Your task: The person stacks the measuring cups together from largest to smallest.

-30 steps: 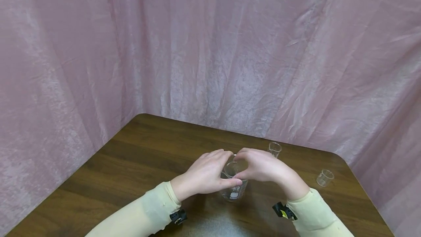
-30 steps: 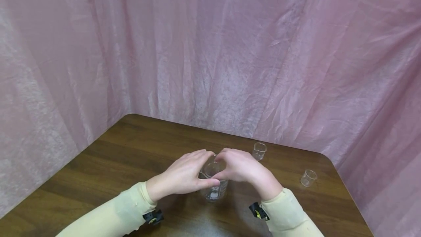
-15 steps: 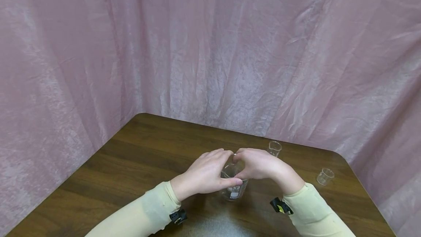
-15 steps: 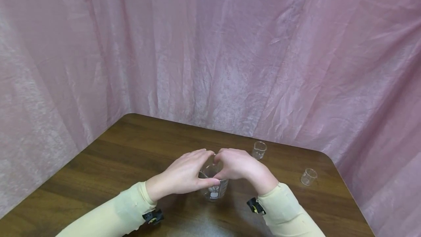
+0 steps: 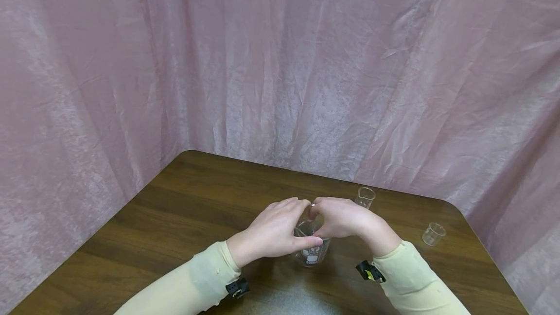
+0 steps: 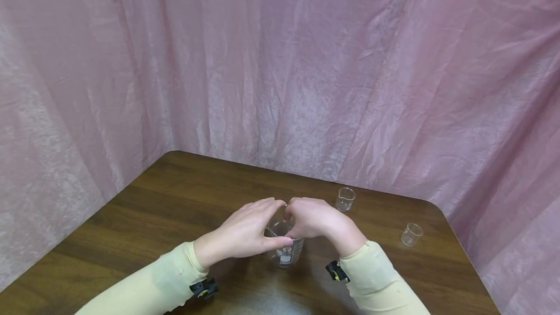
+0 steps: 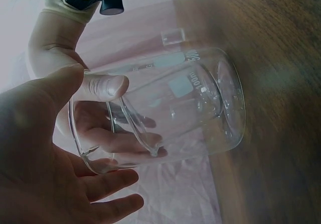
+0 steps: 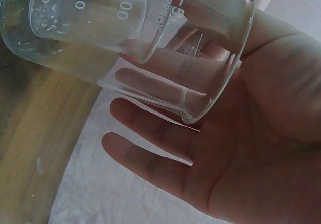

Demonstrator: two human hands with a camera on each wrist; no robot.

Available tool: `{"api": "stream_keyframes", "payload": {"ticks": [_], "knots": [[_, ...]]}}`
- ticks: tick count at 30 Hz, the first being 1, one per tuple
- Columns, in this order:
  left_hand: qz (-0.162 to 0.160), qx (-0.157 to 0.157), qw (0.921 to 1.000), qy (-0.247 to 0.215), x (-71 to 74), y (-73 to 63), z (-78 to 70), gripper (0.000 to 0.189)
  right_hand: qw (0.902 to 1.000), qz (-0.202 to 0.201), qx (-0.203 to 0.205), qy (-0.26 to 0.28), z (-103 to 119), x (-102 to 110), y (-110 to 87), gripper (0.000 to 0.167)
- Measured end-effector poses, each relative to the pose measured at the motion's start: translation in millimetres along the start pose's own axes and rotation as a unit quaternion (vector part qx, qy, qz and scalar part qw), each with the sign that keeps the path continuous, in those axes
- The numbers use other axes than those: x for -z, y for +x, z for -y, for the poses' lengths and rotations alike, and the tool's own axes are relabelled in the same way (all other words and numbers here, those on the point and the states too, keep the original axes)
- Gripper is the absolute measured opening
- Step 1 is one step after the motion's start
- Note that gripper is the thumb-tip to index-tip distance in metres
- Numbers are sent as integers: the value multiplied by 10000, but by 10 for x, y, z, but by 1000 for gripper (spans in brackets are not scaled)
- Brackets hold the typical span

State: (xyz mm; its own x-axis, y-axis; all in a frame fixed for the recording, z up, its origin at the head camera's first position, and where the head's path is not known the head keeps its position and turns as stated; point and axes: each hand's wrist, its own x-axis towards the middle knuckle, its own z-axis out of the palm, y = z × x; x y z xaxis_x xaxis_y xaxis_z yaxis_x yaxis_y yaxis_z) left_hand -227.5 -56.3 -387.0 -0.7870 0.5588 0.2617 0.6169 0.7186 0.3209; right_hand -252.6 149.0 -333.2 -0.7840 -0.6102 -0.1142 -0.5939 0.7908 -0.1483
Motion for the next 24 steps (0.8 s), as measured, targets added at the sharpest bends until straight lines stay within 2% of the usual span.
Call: {"api": "stream_keyframes", "payload": {"ticks": [24], "knots": [[-57, -44, 10000, -30, -13, -6, 13, 70, 9997, 125, -158, -153, 56, -35, 47, 27]]}}
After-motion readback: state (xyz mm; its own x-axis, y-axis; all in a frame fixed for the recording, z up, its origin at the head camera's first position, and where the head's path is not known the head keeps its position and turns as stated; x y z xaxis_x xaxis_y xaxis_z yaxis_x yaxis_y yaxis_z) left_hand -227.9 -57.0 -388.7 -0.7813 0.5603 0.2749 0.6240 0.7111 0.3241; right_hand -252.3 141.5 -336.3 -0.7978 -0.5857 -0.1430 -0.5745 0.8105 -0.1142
